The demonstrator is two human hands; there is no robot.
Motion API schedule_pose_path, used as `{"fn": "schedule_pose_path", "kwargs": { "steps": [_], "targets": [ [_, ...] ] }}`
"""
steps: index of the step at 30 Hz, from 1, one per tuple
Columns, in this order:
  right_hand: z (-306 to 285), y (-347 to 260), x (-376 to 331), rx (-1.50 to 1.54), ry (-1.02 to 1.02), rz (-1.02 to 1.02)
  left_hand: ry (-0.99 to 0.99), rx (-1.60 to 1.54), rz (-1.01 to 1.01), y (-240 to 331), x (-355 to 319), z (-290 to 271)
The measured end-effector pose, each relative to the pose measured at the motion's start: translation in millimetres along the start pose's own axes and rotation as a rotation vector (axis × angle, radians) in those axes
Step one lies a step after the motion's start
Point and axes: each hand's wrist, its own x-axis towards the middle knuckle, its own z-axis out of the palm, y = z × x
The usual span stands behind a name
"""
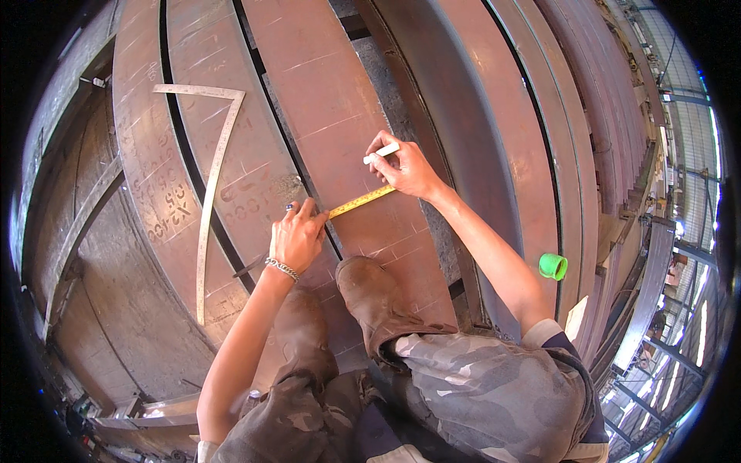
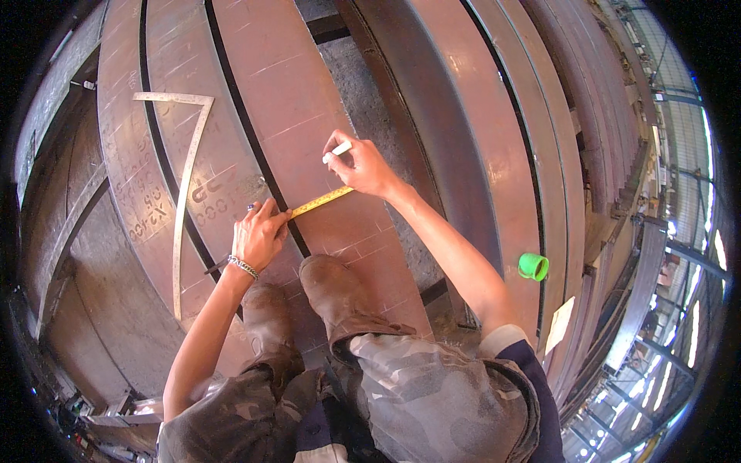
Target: The person measures a large curved metal sheet using a tape measure and marks measurements with a white marker. They then use a metal square to draw straight lines along the sheet. The person repeats the measuring and marking process at different locations on the sheet.
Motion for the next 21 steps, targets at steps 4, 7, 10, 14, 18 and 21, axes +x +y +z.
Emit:
{"fn": "schedule_pose_path", "kwargs": {
  "steps": [4, 7, 10, 14, 18, 21],
  "targets": [
    [-3, 0, -5, 0.144, 0.051, 0.141, 0.003, -0.007, 0.010, 1, 0, -2],
    [-10, -3, -4, 0.212, 0.123, 0.124, 0.053, -0.009, 0.041, -1, 4, -8],
    [-21, -9, 1, 0.317, 0.216, 0.049, 0.118, -0.003, 0.056, -8, 18, -20],
    [-41, -19, 9, 0.365, 0.303, -0.007, 0.181, 0.029, 0.044, -28, 45, -42],
    [-48, -21, 14, 0.424, 0.325, 0.015, 0.245, 0.020, 0.062, -42, 60, -53],
    [-46, -16, 15, 0.371, 0.322, 0.057, 0.261, 0.023, 0.056, -49, 68, -55]
  ]
}}
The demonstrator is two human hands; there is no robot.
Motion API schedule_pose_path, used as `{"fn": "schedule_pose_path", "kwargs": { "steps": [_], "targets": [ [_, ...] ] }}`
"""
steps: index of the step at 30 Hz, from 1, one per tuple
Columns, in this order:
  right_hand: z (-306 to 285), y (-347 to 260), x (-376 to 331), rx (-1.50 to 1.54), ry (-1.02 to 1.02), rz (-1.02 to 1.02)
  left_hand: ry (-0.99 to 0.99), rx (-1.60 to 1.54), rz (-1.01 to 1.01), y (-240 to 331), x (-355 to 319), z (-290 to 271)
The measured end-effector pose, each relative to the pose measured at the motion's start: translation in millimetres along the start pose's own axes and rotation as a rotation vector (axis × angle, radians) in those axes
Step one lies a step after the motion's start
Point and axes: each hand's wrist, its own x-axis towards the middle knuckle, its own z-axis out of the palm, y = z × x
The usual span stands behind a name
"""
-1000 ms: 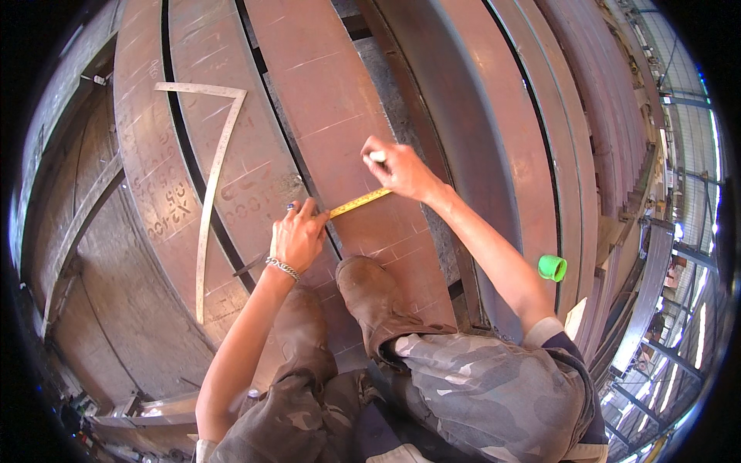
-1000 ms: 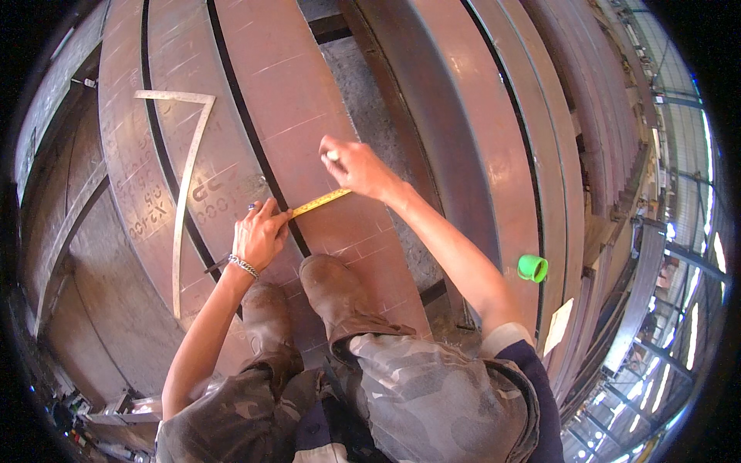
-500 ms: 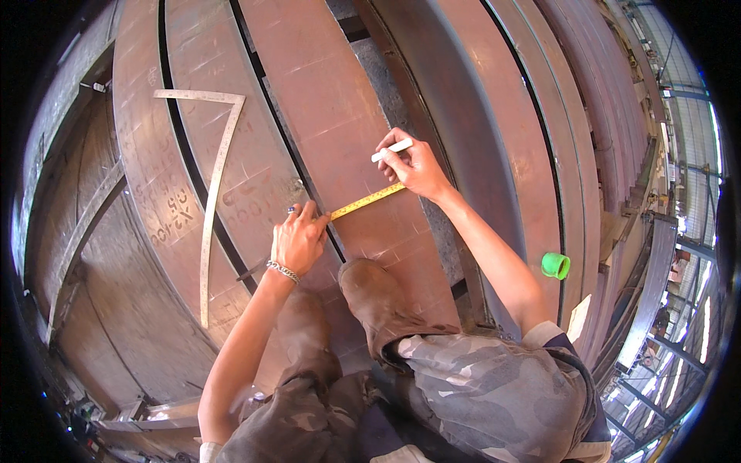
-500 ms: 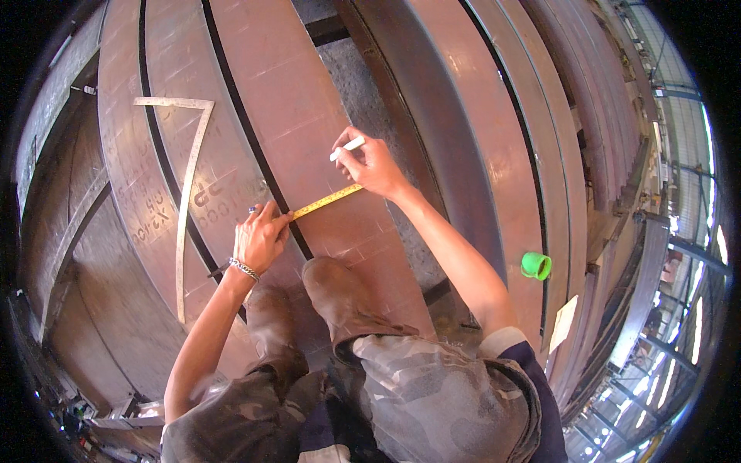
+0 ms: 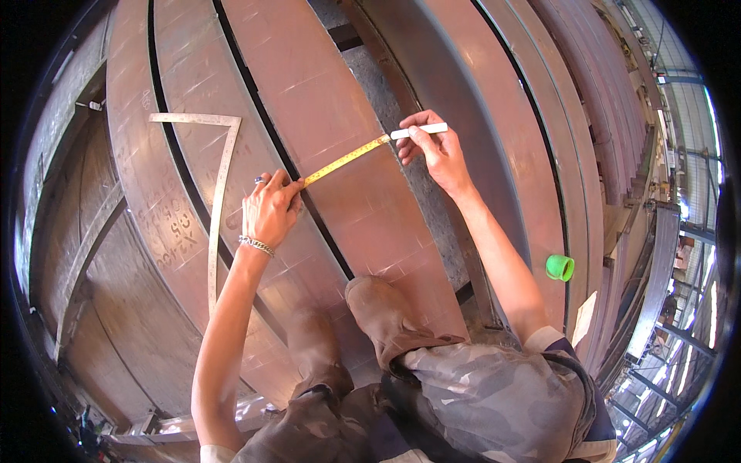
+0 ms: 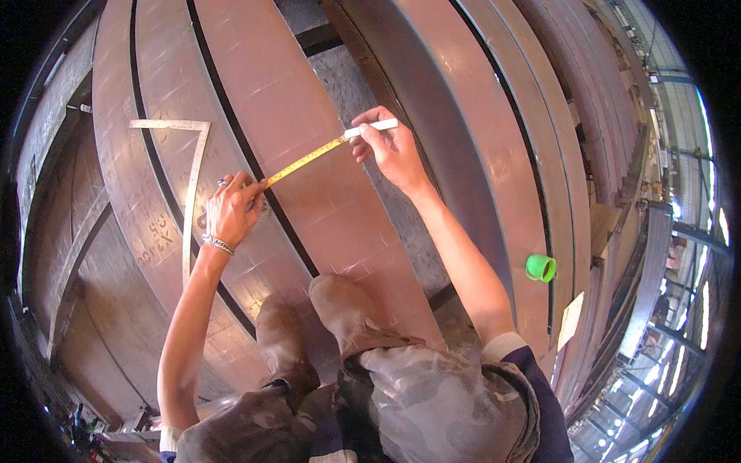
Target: The person measures a large curved metal sheet using a tape measure and marks measurements with a white marker. They then use a metal square to draw straight lines along the sheet. The person repeats the measuring and marking process at different locations on the sheet.
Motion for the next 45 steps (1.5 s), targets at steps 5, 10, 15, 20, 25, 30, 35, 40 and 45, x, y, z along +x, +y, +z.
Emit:
{"fn": "schedule_pose_path", "kwargs": {
  "steps": [5, 10, 15, 20, 25, 30, 35, 40, 45],
  "targets": [
    [-1, 9, 2, 0.047, -0.017, 0.045, 0.015, -0.013, -0.008, -7, 7, 6],
    [-2, 14, 4, 0.006, -0.018, 0.069, 0.020, -0.016, 0.004, -12, 19, 11],
    [-3, 17, 5, 0.024, -0.023, 0.064, 0.025, 0.010, 0.031, -24, 25, 10],
    [-1, 19, 8, 0.012, -0.025, 0.085, 0.023, 0.005, 0.049, -28, 24, 11],
    [5, 20, 13, 0.031, -0.041, 0.081, 0.028, 0.016, 0.055, -28, 23, 9],
    [13, 22, 20, 0.035, -0.106, 0.084, 0.019, 0.032, 0.046, -28, 25, 10],
    [29, 27, 45, -0.088, -0.271, 0.120, 0.019, 0.037, 0.039, -26, 25, 9],
    [45, 34, 93, -0.351, -0.435, 0.163, 0.017, 0.027, 0.034, -26, 26, 8],
    [54, 40, 111, -0.460, -0.542, 0.183, -0.018, 0.001, 0.016, -28, 27, 7]
  ]
}}
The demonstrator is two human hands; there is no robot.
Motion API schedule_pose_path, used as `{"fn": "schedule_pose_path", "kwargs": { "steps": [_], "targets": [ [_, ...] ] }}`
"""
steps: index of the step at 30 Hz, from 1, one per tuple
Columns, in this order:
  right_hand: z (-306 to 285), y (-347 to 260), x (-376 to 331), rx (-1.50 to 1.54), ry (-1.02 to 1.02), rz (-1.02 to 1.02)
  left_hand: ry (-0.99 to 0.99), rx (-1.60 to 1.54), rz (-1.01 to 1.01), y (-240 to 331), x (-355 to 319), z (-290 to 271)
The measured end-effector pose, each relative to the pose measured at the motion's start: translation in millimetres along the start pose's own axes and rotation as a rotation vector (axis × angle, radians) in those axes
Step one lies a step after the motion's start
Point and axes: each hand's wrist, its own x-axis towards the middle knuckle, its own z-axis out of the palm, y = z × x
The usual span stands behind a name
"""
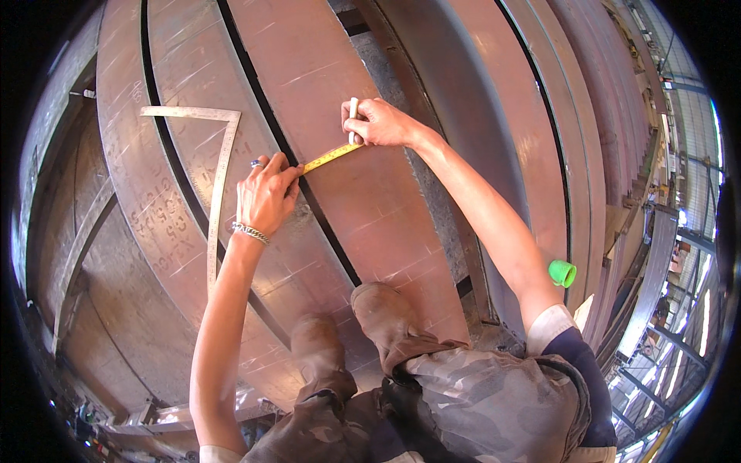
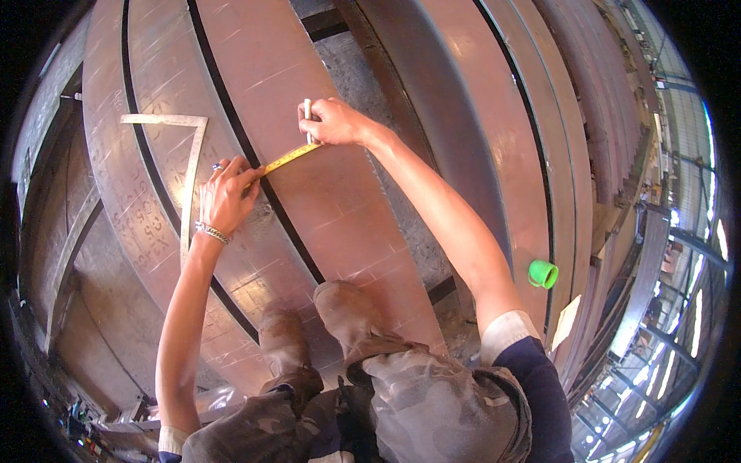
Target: The person measures a large curved metal sheet using a tape measure and marks measurements with a white marker. They then use a metal square to draw straight lines along the sheet. The person repeats the measuring and marking process at different locations on the sheet.
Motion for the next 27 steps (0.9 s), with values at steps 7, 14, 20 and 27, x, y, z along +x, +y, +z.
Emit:
{"fn": "schedule_pose_path", "kwargs": {
  "steps": [7, 14, 20, 27],
  "targets": [
    [2.3, 3.8, 3.5, -0.043, -0.017, -0.002, 0.017, 0.010, 0.002, 1.1, 0.2, 0.7],
    [4.0, 5.9, 4.3, -0.047, 0.003, -0.036, 0.025, 0.019, 0.009, 0.3, 0.5, 1.5],
    [4.2, 5.6, 6.8, -0.134, -0.004, -0.040, 0.020, 0.030, 0.006, 0.5, 0.6, 1.8],
    [10.0, 1.7, 5.2, -0.255, 0.042, -0.125, 0.008, 0.025, 0.001, 0.5, 0.3, 1.1]
  ]
}}
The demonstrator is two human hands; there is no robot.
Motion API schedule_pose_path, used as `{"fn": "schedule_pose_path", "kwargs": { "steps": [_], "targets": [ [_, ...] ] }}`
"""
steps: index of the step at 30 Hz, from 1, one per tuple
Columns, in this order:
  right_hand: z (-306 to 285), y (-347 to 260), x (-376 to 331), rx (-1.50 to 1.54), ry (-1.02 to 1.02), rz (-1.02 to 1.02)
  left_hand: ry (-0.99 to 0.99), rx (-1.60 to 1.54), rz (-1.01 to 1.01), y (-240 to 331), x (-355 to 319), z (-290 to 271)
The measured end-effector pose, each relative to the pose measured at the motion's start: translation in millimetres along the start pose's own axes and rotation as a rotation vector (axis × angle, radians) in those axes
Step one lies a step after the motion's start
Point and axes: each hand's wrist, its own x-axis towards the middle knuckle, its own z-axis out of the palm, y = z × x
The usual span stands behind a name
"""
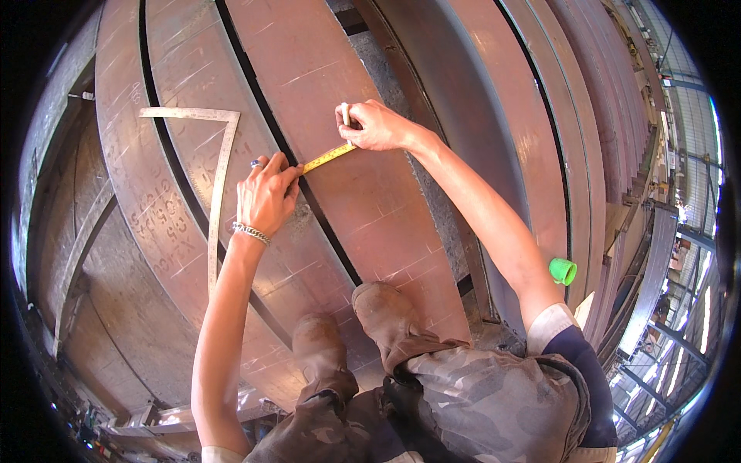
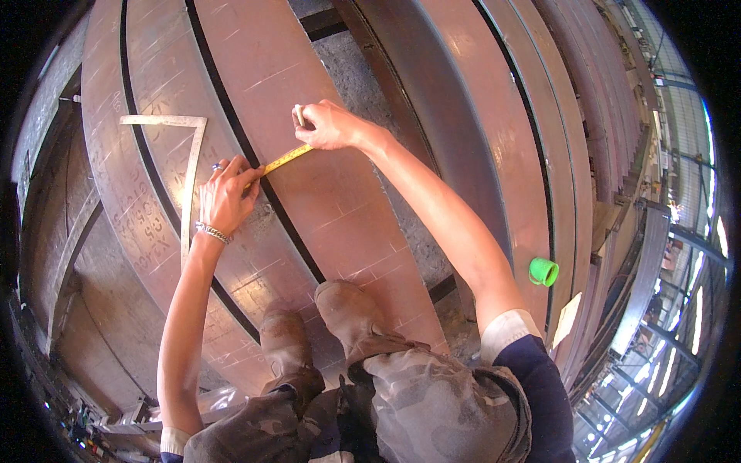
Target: The person measures a large curved metal sheet using a tape measure and marks measurements with a white marker. They then use a metal square to draw straight lines along the sheet. The person repeats the measuring and marking process at different locations on the sheet.
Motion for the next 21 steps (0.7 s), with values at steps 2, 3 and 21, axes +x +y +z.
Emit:
{"fn": "schedule_pose_path", "kwargs": {
  "steps": [2, 3, 21],
  "targets": [
    [2, -4, 0, -0.012, 0.138, -0.107, -0.002, -0.002, -0.001, 0, 0, 0],
    [5, -7, -1, -0.025, 0.270, -0.212, 0.000, -0.006, 0.002, -1, 0, -1],
    [4, 3, -20, 0.361, 0.316, 0.089, 0.015, -0.005, 0.008, 0, 0, 0]
  ]
}}
